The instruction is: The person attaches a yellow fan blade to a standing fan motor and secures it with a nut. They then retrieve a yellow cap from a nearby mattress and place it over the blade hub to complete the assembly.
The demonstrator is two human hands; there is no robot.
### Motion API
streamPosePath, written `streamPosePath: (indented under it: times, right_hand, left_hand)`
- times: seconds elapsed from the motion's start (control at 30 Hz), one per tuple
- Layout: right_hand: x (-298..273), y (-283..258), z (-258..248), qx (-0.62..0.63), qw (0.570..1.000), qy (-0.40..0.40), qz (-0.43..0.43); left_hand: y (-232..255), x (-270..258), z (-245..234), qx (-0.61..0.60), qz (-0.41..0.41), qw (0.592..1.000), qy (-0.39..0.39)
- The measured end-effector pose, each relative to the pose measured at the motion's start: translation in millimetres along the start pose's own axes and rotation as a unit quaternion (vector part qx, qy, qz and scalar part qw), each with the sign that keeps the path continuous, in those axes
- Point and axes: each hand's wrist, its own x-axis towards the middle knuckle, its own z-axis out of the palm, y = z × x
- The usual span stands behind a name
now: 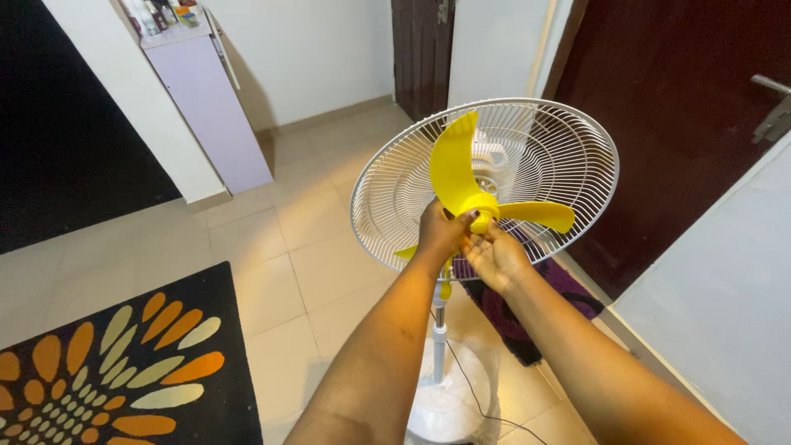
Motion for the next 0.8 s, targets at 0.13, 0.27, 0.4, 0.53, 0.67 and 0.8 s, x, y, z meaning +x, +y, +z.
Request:
streamPosePath:
  times: [0.13, 0.27, 0.4, 0.53, 0.67, 0.8]
  right_hand:
    - [29, 10, -17, 0.065, 0.997, 0.024, -0.022]
    - [43, 12, -16, 0.087, 0.996, 0.012, -0.006]
    - [42, 10, -13, 0.053, 0.998, 0.043, -0.008]
    - [37, 10, -9, -0.032, 0.995, 0.057, -0.077]
    - [31, 8, -4, -0.103, 0.981, 0.095, -0.132]
    - [24, 9, 9, -0.132, 0.965, 0.155, -0.164]
  left_hand:
    - [6, 4, -1, 0.073, 0.037, 0.997, 0.01]
    - [14, 5, -3, 0.102, 0.034, 0.994, 0.013]
    - [24, 2, 0, 0.158, 0.062, 0.985, 0.018]
    - [37, -4, 6, 0.148, -0.02, 0.989, -0.006]
    - [49, -9, 12, 0.026, -0.117, 0.993, -0.016]
    - [56, -13, 13, 0.008, -0.141, 0.99, -0.016]
